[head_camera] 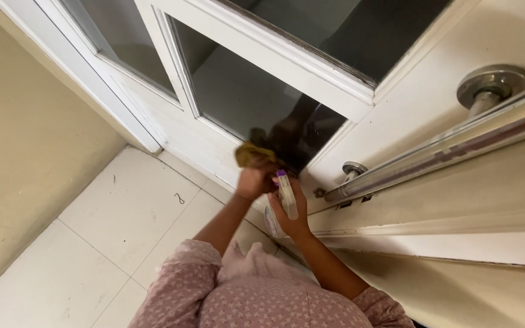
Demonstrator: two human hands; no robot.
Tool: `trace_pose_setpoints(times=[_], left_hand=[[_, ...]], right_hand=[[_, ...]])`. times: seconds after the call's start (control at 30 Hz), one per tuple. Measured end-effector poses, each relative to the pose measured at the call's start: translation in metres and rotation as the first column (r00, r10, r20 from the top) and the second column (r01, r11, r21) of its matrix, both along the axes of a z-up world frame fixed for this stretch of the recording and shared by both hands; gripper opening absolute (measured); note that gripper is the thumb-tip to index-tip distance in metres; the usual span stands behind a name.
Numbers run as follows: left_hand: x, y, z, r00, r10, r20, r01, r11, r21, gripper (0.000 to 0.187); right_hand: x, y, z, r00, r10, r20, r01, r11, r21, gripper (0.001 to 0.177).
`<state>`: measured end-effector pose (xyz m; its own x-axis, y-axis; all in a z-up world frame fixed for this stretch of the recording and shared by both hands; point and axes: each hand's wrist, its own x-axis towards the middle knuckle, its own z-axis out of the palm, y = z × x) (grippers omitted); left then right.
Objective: Cleaning a white door with glass panels using a spray bottle and a cloth.
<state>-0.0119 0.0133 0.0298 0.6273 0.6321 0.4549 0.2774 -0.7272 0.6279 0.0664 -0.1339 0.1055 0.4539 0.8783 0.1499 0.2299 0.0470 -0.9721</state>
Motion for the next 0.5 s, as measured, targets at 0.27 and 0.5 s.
trace_pose_setpoints(times=[0.27, 0.5], left_hand=[[-0.026, 0.061, -0.028, 0.95, 0.305, -0.06, -0.304, 0.952, 0.033, 0.033], [-0.002, 0.005, -0.005, 0.999, -0.016, -0.03, 0.017, 0.999, 0.038, 0.034]], right_hand=[[-0.004, 0.009, -0.007, 0.999, 0.05, -0.013, -0.048, 0.992, 0.118, 0.035], [-0.006, 0.033, -0.011, 0.997, 0.077, -0.011, -0.074, 0.98, 0.184, 0.04]])
